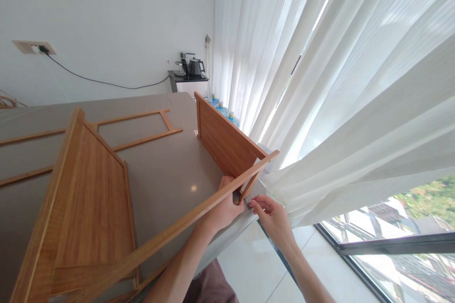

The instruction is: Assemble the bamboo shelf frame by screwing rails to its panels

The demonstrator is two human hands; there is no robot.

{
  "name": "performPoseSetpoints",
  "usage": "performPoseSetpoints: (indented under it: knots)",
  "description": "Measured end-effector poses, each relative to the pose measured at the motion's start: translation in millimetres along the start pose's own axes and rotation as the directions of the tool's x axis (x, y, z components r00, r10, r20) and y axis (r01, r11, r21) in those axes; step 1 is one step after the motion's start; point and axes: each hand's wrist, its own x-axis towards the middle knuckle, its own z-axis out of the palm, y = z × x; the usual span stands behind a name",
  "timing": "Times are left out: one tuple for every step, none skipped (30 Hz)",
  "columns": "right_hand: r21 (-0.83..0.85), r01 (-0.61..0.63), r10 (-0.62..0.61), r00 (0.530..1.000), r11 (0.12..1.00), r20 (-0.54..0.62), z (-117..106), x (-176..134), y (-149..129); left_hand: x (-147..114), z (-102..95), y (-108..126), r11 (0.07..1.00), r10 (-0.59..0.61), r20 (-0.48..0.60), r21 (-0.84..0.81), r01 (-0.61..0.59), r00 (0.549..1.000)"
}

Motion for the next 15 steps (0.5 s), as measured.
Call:
performPoseSetpoints:
  knots:
    - [-0.006, 0.003, -0.003, 1.000, 1.000, -0.003, -0.5, 0.6, -0.5, 0.2, -0.2, 0.7, 1.000, -0.004, 0.001, -0.002, 0.004, 1.000]
    - [-0.010, 0.005, -0.005, 1.000, 1.000, -0.003, -1.1, 1.7, -1.0, 0.4, -0.5, 1.7, 1.000, -0.009, 0.003, -0.003, 0.009, 1.000]
    - [-0.011, 0.007, -0.007, 1.000, 1.000, 0.002, -1.8, 3.2, -1.4, 0.6, -0.9, 2.9, 1.000, -0.014, 0.008, -0.004, 0.014, 1.000]
    - [-0.008, 0.008, -0.008, 1.000, 1.000, 0.012, -2.5, 5.0, -1.5, 0.9, -1.3, 4.0, 1.000, -0.016, 0.012, -0.005, 0.017, 1.000]
    - [0.001, 0.005, -0.005, 1.000, 1.000, 0.028, -3.1, 7.0, -1.5, 1.1, -1.7, 4.7, 1.000, -0.020, 0.015, -0.005, 0.020, 1.000]
    - [0.013, -0.002, 0.001, 0.999, 1.000, 0.046, -3.6, 8.9, -1.2, 1.3, -1.9, 5.1, 1.000, -0.022, 0.018, -0.005, 0.022, 1.000]
    - [0.030, -0.013, 0.011, 0.998, 0.999, 0.065, -3.8, 10.7, -0.9, 1.3, -2.0, 5.0, 1.000, -0.020, 0.019, -0.004, 0.020, 1.000]
    - [0.047, -0.029, 0.025, 0.996, 0.998, 0.082, -3.9, 12.1, -0.6, 1.3, -1.9, 4.5, 1.000, -0.013, 0.018, -0.002, 0.013, 1.000]
    - [0.063, -0.046, 0.040, 0.995, 0.997, 0.094, -3.7, 13.0, -0.5, 1.2, -1.8, 3.7, 1.000, -0.001, 0.015, -0.002, 0.001, 1.000]
    - [0.078, -0.064, 0.056, 0.993, 0.995, 0.102, -3.4, 13.5, -0.5, 1.1, -1.5, 2.8, 1.000, 0.008, 0.012, -0.003, -0.008, 1.000]
    - [0.088, -0.082, 0.072, 0.992, 0.993, 0.106, -2.9, 13.7, -0.8, 0.9, -1.3, 2.0, 1.000, 0.015, 0.009, -0.004, -0.015, 1.000]
    - [0.095, -0.098, 0.088, 0.991, 0.991, 0.105, -2.3, 13.5, -1.2, 0.8, -1.2, 1.4, 1.000, 0.016, 0.006, -0.006, -0.015, 1.000]
    - [0.097, -0.112, 0.102, 0.990, 0.989, 0.103, -1.7, 13.3, -1.7, 0.7, -1.1, 1.3, 1.000, 0.011, 0.004, -0.007, -0.011, 1.000]
    - [0.098, -0.122, 0.112, 0.989, 0.988, 0.098, -1.1, 13.1, -2.1, 0.7, -1.2, 1.8, 1.000, 0.003, 0.003, -0.009, -0.003, 1.000]
    - [0.096, -0.128, 0.119, 0.989, 0.987, 0.093, -0.5, 13.0, -2.4, 0.8, -1.4, 2.6, 1.000, -0.009, 0.001, -0.012, 0.009, 1.000]
